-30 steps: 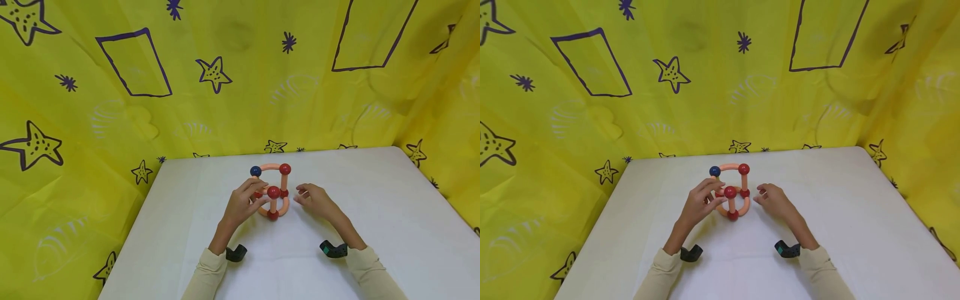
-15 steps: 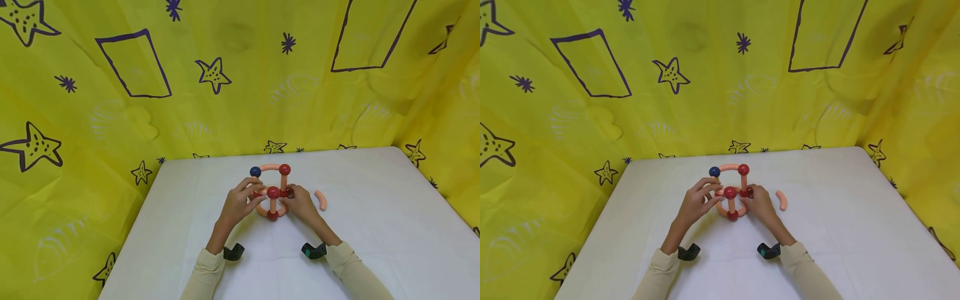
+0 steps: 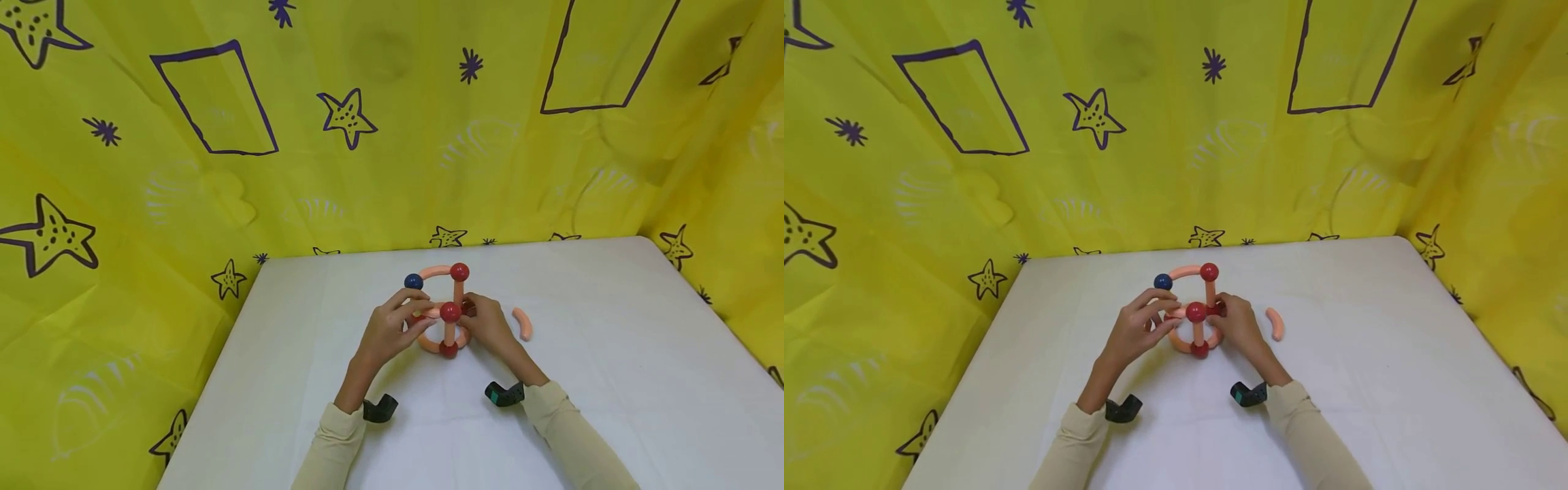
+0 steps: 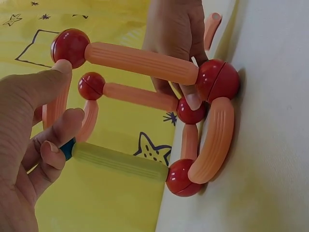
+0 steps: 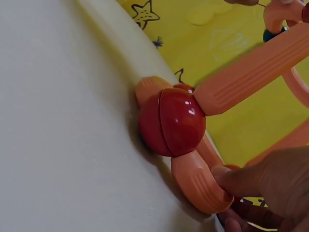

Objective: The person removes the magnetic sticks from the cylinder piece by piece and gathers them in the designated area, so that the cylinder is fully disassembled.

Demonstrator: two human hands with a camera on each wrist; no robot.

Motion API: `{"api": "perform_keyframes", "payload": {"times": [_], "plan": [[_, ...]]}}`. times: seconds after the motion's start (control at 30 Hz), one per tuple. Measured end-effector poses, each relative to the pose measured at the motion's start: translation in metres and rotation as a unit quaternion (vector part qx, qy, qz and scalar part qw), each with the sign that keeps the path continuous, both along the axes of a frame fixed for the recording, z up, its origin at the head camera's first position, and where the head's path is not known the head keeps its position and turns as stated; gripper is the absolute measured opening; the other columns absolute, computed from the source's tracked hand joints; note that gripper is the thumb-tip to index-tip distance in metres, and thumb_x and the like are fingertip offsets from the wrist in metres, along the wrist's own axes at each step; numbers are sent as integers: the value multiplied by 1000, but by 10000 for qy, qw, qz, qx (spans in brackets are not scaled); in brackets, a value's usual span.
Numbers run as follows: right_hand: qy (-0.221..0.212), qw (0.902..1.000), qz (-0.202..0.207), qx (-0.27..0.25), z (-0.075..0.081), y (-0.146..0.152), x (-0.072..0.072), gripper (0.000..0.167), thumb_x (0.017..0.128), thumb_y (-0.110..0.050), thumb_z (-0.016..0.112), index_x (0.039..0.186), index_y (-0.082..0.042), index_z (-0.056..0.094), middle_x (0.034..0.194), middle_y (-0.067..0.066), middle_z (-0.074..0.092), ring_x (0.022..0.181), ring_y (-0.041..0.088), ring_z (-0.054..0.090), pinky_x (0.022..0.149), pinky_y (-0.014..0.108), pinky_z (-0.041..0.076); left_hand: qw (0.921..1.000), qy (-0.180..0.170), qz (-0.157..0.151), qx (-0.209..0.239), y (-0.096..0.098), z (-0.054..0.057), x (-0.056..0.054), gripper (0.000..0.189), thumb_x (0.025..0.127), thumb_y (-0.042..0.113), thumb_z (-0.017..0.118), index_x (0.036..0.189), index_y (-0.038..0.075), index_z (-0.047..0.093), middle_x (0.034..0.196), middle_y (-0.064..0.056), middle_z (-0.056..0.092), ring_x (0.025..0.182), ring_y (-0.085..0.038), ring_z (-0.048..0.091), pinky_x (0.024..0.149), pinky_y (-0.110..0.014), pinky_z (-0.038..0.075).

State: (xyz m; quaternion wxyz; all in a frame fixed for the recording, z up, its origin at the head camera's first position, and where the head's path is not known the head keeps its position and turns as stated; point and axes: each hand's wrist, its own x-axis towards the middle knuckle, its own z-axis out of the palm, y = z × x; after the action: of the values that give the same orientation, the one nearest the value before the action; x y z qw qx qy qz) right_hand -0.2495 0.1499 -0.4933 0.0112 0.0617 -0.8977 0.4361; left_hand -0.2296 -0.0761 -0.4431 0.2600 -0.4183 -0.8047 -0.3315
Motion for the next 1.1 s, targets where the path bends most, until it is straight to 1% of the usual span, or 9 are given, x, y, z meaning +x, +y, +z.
{"api": "perform_keyframes", "payload": {"times": [0.13, 0.3, 0.4, 0.53, 0.67, 0.8, 0.97, 1.03, 1.1], "plan": [[107, 9995, 307, -22, -2, 1, -9, 29, 90, -13, 68, 117, -3, 64, 111, 16, 69, 97, 28, 65, 87, 44, 55, 9999, -67, -117, 29, 1, 0, 1, 27, 79, 12, 81, 104, 10, 73, 105, -4, 63, 66, -13, 63, 62, -9, 49], [269, 9973, 688, -38, -6, 4, -24, 23, 91, -12, 67, 113, -7, 68, 109, 12, 70, 97, 25, 63, 91, 47, 52, 9999, -46, -132, 68, 2, -2, 2, 27, 80, 14, 80, 106, 9, 72, 105, -4, 65, 63, -10, 59, 60, -8, 47], [205, 9968, 761, -96, -8, 4, -30, 22, 90, -8, 66, 112, -9, 69, 109, 10, 71, 99, 25, 62, 94, 48, 51, 9999, -37, -135, 24, 4, -2, 3, 28, 82, 14, 79, 107, 8, 71, 105, -5, 66, 60, -7, 55, 59, -6, 45], [185, 9958, 886, -148, -8, 4, -33, 26, 88, -2, 64, 112, -9, 69, 110, 9, 71, 103, 26, 62, 95, 51, 50, 10000, -41, -81, -14, 5, -3, 5, 27, 83, 14, 78, 107, 8, 71, 105, -5, 67, 59, -5, 51, 58, -5, 42], [172, 9954, 936, -112, -7, 6, -30, 26, 89, -4, 64, 115, -9, 68, 113, 10, 70, 105, 28, 63, 95, 52, 50, 10000, -69, -34, -9, 5, -4, 6, 27, 82, 13, 79, 107, 8, 71, 104, -5, 67, 59, -5, 51, 58, -5, 42], [171, 9972, 729, -39, -1, 12, -22, 23, 93, -11, 64, 115, -7, 67, 112, 12, 70, 101, 28, 64, 91, 48, 53, 9999, -88, -50, 41, 7, -5, 6, 27, 81, 12, 80, 106, 7, 71, 104, -5, 66, 59, -5, 51, 58, -5, 42], [748, 9968, 264, 2, 14, 21, -9, 18, 96, -16, 63, 106, -4, 68, 97, 13, 72, 88, 25, 65, 78, 37, 55, 10000, 70, 3, 43, 12, -6, 5, 29, 80, 14, 81, 106, 7, 70, 102, -4, 66, 60, -5, 54, 59, -4, 43], [1046, 9943, 165, -74, 22, 24, -4, 18, 96, -19, 62, 105, -5, 69, 92, 11, 72, 83, 22, 64, 73, 32, 54, 9999, 127, 85, 41, 14, -6, 6, 31, 78, 14, 82, 106, 8, 70, 102, -3, 66, 60, -5, 55, 59, -4, 43], [1260, 9913, 205, -313, 30, 26, 1, 20, 97, -22, 61, 106, -6, 69, 92, 9, 72, 82, 20, 64, 72, 27, 53, 9997, 132, 190, 62, 15, -7, 6, 31, 78, 15, 82, 105, 8, 70, 101, -3, 66, 60, -5, 55, 59, -4, 43]]}}
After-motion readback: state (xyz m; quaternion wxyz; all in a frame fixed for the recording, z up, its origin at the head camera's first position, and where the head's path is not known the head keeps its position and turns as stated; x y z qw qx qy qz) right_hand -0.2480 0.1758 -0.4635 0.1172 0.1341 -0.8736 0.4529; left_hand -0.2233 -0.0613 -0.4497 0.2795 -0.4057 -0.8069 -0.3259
